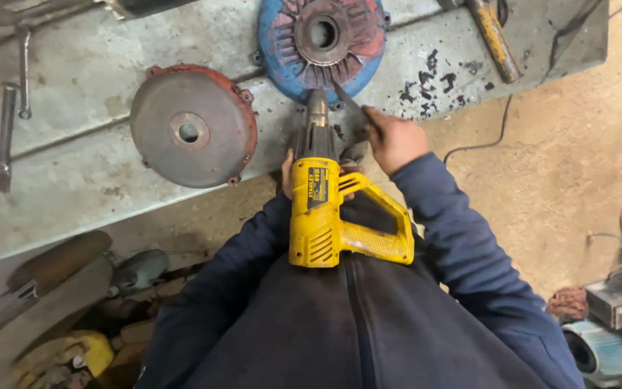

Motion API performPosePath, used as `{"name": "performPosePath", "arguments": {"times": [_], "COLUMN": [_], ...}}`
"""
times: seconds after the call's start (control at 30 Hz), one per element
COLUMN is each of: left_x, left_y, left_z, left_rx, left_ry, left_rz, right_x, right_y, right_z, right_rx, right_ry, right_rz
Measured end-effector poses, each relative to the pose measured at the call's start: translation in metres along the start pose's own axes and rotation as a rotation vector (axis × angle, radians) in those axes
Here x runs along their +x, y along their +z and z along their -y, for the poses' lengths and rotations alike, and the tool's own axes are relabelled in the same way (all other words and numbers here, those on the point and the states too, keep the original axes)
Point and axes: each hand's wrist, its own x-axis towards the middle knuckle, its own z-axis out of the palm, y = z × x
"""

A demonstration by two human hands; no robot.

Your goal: The person holds a heat gun in one hand and directs hot air at a blue metal fan cover on a workbench while scraping the softened old paint with a putty knife in the other hand. They work around the cover's rim and fins, moving the heat gun and scraper to different spots and brushing loose paint flakes off the part.

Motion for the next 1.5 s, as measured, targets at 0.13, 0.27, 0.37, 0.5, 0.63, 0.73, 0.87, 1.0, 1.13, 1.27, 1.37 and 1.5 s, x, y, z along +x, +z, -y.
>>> {"name": "performPosePath", "arguments": {"times": [0.13,0.27,0.37,0.5,0.63,0.73,0.87,1.0,1.13,1.27,1.37,1.5], "left_x": [0.004,0.009,-0.001,-0.003,-0.009,-0.008,-0.023,-0.018,-0.037,-0.045,-0.040,-0.046], "left_y": [-0.013,-0.008,-0.015,-0.012,-0.010,-0.015,-0.021,-0.001,0.002,0.014,0.022,0.025], "left_z": [0.000,-0.019,-0.011,-0.020,-0.028,-0.034,-0.040,-0.043,-0.046,-0.046,-0.057,-0.060], "left_rx": [-0.001,0.082,0.087,0.098,0.100,0.116,0.120,0.079,0.056,0.022,0.081,0.099], "left_ry": [0.061,0.045,0.036,-0.007,-0.055,-0.105,-0.150,-0.168,-0.168,-0.217,-0.265,-0.291], "left_rz": [-0.061,-0.083,-0.120,-0.146,-0.168,-0.129,-0.092,0.025,0.052,0.018,0.106,0.087], "right_x": [0.014,0.030,0.017,0.026,0.030,0.030,0.017,0.008,-0.004,-0.011,-0.002,-0.002], "right_y": [-0.001,-0.007,-0.003,-0.013,-0.023,-0.021,-0.009,0.003,0.021,0.034,0.033,0.039], "right_z": [0.015,0.007,0.010,0.029,0.046,0.042,0.045,0.038,0.026,0.042,0.034,0.023], "right_rx": [-0.172,-0.172,-0.188,-0.360,-0.420,-0.398,-0.423,-0.339,-0.253,-0.264,-0.219,0.067], "right_ry": [0.100,0.155,0.074,0.154,0.260,0.291,0.216,0.252,0.245,0.276,0.324,0.214], "right_rz": [0.112,0.072,0.109,0.128,0.208,0.206,0.208,0.072,-0.067,-0.023,-0.142,-0.135]}}
